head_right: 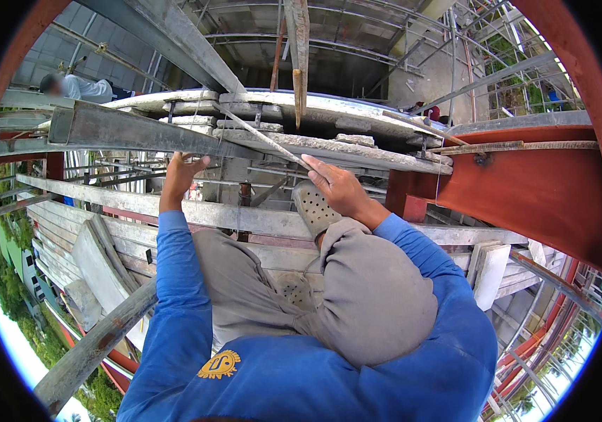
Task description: The person secures metal scaffolding poles using wire ties. They repeatedly wrap and twist wire around pole joints to fasten them together while working on an elevated platform.
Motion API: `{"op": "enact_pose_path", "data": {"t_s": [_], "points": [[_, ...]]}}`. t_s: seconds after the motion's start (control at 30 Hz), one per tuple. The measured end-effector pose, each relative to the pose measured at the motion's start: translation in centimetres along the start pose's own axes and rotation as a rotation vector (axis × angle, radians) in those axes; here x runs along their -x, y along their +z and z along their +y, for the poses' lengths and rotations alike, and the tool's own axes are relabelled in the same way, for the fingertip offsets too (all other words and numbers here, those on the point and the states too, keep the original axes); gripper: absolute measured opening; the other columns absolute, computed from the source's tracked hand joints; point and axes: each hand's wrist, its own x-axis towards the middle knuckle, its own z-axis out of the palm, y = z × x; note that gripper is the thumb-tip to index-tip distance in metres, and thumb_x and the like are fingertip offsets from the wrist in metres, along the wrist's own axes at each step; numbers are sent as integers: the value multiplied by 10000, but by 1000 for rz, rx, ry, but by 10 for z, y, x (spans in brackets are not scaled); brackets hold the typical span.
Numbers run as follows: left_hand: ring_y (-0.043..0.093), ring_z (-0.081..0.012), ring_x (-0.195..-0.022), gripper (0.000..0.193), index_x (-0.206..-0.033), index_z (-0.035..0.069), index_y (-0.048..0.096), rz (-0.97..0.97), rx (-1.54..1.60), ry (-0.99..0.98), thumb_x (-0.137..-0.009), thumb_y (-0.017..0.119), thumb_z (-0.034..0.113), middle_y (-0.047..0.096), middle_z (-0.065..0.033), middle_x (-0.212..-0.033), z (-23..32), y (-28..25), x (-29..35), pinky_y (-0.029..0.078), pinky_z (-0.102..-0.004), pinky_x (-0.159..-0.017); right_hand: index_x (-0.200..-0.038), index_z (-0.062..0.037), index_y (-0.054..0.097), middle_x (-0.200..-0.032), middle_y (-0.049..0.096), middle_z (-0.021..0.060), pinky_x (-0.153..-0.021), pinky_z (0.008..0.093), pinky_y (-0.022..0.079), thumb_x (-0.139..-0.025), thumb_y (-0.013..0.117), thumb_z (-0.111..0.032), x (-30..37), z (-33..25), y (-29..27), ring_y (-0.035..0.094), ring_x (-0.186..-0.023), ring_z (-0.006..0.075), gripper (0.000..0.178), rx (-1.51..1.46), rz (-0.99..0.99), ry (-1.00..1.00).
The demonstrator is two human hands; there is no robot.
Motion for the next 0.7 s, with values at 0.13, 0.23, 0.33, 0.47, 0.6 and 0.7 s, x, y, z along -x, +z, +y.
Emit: {"op": "enact_pose_path", "data": {"t_s": [0.13, 0.23, 0.33, 0.47, 0.6, 0.7], "points": [[682, -315, -1151, 570, -1351, -107, 560, 112, -38, 32, -950, 796, 223, 698, -260, -1274, 11, -33, 15, 539, -417, -976, -1445, -77, 626, -1350, 694, 205, -1009, 440, 557, -1095, 577, -308, 12, 10, 2, 677, -1207, 405, 422, 52, 33, -21], [651, -299, -1200, 492, -1446, -42, 522, 515, 541, 214, -1072, 648, 252, 637, -273, -1380, 54, -63, 30, 532, -398, -991, -1360, -76, 684, -1264, 734, 193, -949, 445, 585, -1082, 602, -325, 33, 24, -4, 712, -1126, 399, 383, 109, 23, 27], [571, -303, -1323, 634, -1556, 27, 429, 569, 896, 372, -1140, 400, 505, 556, -214, -1473, 143, -88, 49, 474, -446, -1130, -1286, -66, 720, -1213, 751, 182, -929, 437, 590, -1073, 617, -340, 57, 35, -4, 725, -1099, 382, 363, 110, 17, 35], [511, -319, -1403, 676, -1597, 103, 369, 782, 920, 451, -1139, 273, 591, 491, -165, -1522, 180, -84, 40, 427, -494, -1206, -1220, -45, 741, -1180, 756, 183, -931, 429, 584, -1061, 636, -357, 69, 32, -3, 729, -1085, 367, 366, 88, -27, 72], [462, -313, -1469, 620, -1650, 126, 273, 775, 790, 527, -1162, 291, 507, 358, -149, -1667, 195, -79, 42, 335, -499, -1281, -1183, -30, 747, -1143, 756, 192, -909, 428, 582, -1045, 660, -360, 80, 34, 2, 730, -1048, 374, 369, 75, -11, 88], [455, -336, -1472, 617, -1637, 108, 277, 862, 574, 518, -1162, 285, 501, 380, -172, -1638, 191, -73, 41, 403, -508, -1246, -1149, -19, 748, -1099, 754, 190, -883, 436, 581, -1030, 680, -359, 80, 35, -2, 729, -1018, 380, 367, 87, -79, 116]]}}
